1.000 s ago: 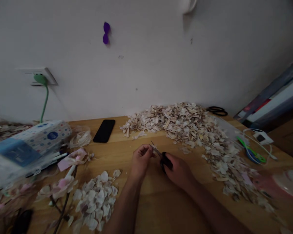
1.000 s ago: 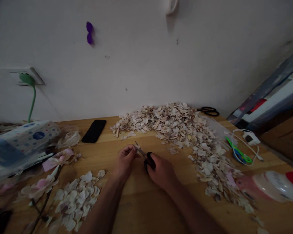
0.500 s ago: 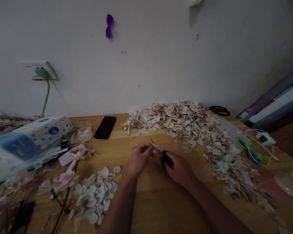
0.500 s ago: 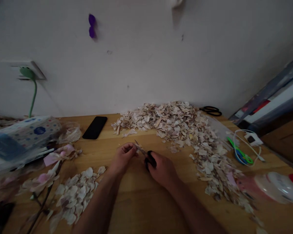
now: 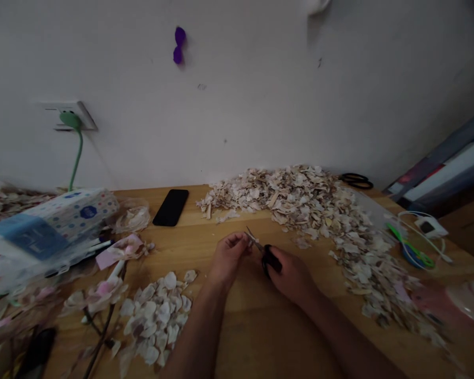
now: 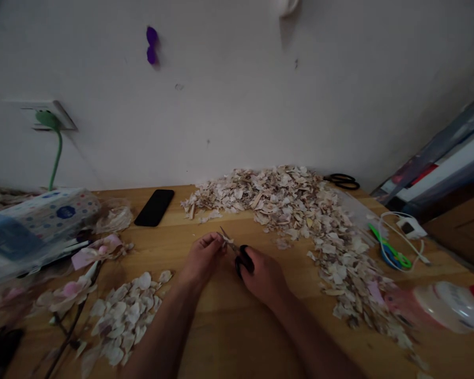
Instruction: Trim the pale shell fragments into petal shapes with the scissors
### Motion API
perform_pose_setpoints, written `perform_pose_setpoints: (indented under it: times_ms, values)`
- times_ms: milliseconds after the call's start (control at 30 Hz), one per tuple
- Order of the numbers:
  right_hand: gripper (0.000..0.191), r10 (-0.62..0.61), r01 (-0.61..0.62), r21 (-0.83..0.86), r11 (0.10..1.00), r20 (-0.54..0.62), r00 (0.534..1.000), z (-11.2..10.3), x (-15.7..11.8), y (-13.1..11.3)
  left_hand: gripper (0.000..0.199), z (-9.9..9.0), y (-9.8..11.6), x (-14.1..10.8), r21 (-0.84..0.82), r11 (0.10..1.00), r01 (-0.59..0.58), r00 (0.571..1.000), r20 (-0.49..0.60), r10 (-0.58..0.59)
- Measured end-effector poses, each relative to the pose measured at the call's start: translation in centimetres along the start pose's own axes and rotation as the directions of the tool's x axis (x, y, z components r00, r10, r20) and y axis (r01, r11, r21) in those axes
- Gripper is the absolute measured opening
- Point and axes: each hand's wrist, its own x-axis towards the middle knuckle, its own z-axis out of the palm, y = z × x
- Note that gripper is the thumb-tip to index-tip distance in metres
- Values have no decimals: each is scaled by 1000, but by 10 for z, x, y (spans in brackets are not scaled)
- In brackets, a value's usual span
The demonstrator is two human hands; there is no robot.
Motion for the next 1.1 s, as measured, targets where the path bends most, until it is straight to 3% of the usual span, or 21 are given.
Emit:
perform_pose_setpoints:
  times_ms: [200, 400, 500, 667, 800, 933, 1100]
  values:
    - [22, -13, 13, -9, 1000, 11, 1000, -1, 0, 0, 23, -9, 0, 4, 233, 967, -100, 995, 42, 93]
    - [25, -10, 10, -8, 1000, 13, 1000, -1, 0, 1, 24, -12, 4, 5, 341, 932, -123, 992, 56, 110]
    - [25, -9, 9, -4, 1000, 26, 1000, -2, 0, 0, 23, -8, 6, 2, 262, 962, -72, 997, 49, 61]
    - [27, -5, 5, 11, 1000, -12, 1000, 0, 1, 2, 27, 6, 5, -7, -53, 993, 105, 992, 77, -101]
    - [27, -19, 19, 5, 1000, -28, 999, 3, 1, 4, 28, 12, -1, -6, -143, 987, 75, 997, 24, -72]
    - [30, -12, 11, -6, 1000, -20, 1000, 3, 0, 4, 28, 11, -7, -2, -135, 991, 10, 1000, -3, -10]
    - [27, -10, 10, -7, 1000, -29, 1000, 2, -1, 2, 31, 7, -8, 2, 65, 995, -70, 997, -39, 72]
